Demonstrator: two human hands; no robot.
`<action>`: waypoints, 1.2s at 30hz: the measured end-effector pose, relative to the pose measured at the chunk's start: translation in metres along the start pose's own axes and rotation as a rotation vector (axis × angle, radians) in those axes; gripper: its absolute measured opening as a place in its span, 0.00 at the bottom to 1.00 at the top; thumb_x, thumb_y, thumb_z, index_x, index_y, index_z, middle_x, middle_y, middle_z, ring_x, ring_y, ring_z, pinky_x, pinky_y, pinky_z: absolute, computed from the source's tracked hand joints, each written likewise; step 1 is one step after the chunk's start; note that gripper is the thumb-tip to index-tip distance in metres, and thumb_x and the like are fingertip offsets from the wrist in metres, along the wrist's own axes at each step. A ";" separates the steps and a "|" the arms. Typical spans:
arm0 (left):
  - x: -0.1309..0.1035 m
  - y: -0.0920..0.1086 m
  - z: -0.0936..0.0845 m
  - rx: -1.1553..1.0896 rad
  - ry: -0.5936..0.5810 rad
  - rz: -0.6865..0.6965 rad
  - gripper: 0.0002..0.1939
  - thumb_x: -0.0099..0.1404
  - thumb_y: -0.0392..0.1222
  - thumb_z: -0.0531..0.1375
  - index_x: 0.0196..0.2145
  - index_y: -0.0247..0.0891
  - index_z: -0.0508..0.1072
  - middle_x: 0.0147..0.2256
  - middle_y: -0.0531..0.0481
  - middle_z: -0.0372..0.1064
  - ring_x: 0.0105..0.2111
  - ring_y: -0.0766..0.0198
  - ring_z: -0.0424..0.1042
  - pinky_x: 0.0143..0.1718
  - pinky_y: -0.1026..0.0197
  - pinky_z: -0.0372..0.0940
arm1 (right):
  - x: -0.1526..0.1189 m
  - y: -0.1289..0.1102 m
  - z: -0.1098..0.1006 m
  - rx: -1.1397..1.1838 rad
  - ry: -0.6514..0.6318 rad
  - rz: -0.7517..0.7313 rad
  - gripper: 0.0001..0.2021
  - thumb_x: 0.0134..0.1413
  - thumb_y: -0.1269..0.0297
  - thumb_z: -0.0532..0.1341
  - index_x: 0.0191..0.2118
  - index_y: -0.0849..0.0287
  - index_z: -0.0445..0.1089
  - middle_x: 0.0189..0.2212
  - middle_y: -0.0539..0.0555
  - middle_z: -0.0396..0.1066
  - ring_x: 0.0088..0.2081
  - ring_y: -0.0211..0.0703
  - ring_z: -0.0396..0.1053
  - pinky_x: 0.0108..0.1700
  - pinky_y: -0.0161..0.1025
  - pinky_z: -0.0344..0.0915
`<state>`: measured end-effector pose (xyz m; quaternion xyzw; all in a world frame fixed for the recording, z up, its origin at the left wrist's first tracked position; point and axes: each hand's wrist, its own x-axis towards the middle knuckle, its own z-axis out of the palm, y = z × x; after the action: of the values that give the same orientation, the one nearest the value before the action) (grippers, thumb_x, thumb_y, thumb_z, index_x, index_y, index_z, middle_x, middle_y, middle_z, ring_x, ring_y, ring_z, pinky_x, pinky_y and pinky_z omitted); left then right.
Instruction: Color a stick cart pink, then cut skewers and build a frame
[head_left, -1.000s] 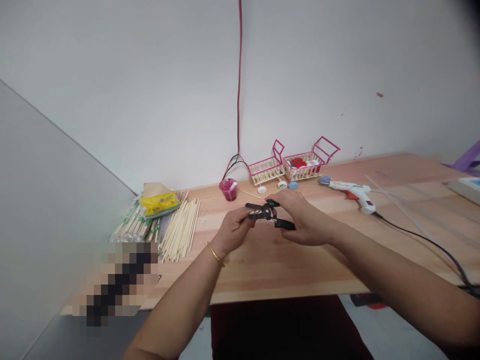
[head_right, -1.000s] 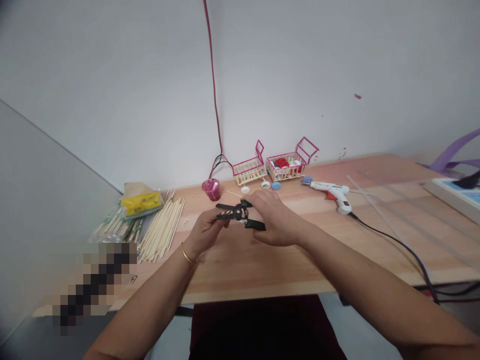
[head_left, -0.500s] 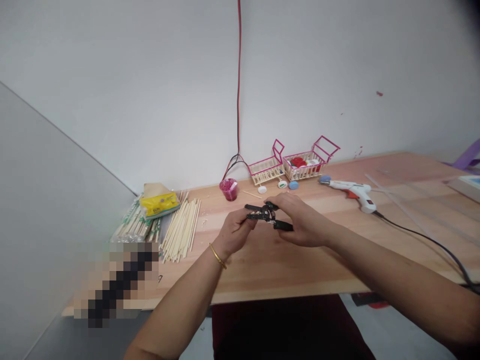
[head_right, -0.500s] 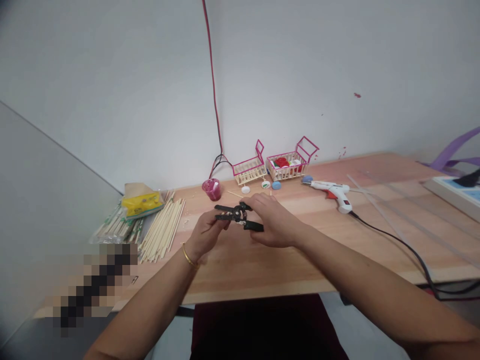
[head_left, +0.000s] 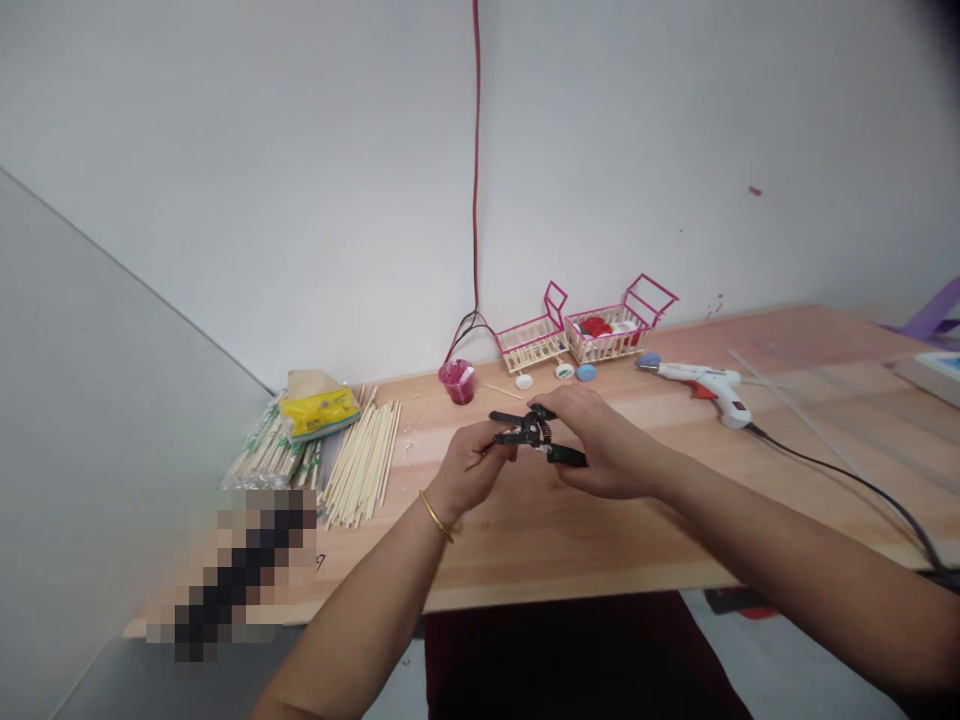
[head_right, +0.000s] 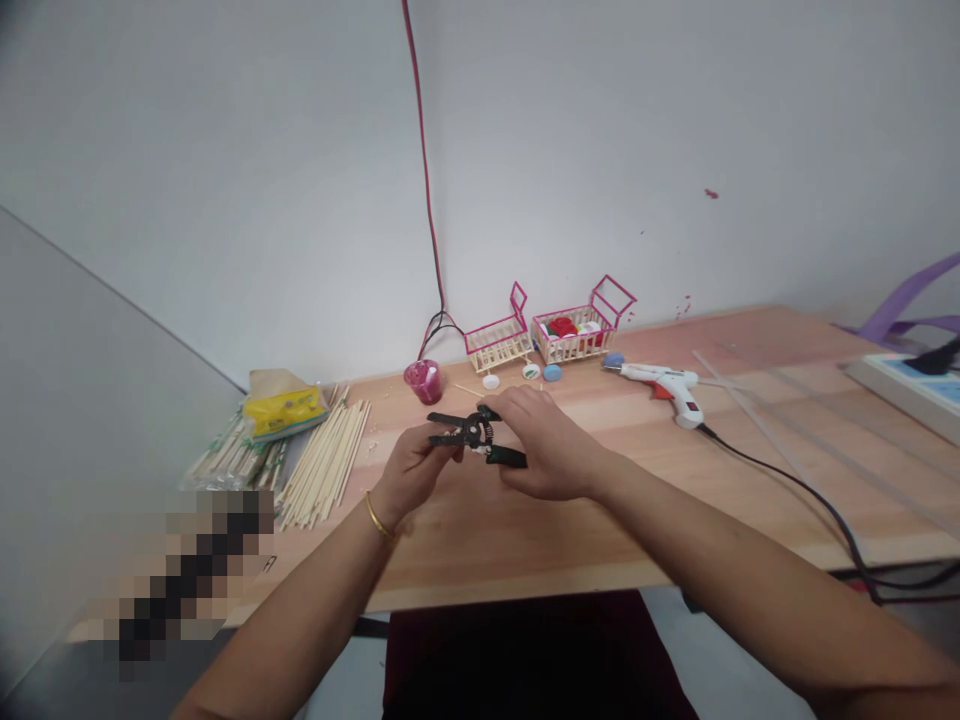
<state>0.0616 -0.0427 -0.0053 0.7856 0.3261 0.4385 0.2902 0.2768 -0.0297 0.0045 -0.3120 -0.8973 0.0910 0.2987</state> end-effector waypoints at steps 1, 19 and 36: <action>0.000 0.000 0.000 0.011 0.011 0.017 0.18 0.67 0.45 0.51 0.23 0.35 0.68 0.24 0.51 0.66 0.26 0.68 0.64 0.30 0.65 0.59 | 0.000 0.001 0.000 -0.010 -0.002 -0.002 0.31 0.35 0.71 0.60 0.53 0.60 0.58 0.45 0.61 0.64 0.47 0.56 0.61 0.50 0.53 0.58; -0.004 0.003 0.004 0.182 0.052 0.175 0.12 0.66 0.39 0.52 0.27 0.36 0.70 0.23 0.51 0.67 0.25 0.68 0.67 0.28 0.67 0.59 | -0.004 0.004 0.007 -0.027 -0.008 -0.034 0.26 0.38 0.70 0.59 0.49 0.61 0.58 0.39 0.60 0.65 0.40 0.52 0.62 0.42 0.47 0.60; 0.004 -0.009 0.008 -0.454 0.016 -0.294 0.19 0.64 0.50 0.56 0.43 0.31 0.70 0.26 0.53 0.60 0.24 0.72 0.56 0.26 0.66 0.53 | -0.002 0.042 -0.006 -0.032 0.127 0.217 0.24 0.47 0.65 0.58 0.53 0.59 0.59 0.44 0.60 0.67 0.44 0.52 0.66 0.45 0.47 0.62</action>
<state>0.0678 -0.0359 -0.0135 0.6410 0.3323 0.4598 0.5170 0.3025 0.0020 -0.0057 -0.4171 -0.8390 0.0884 0.3382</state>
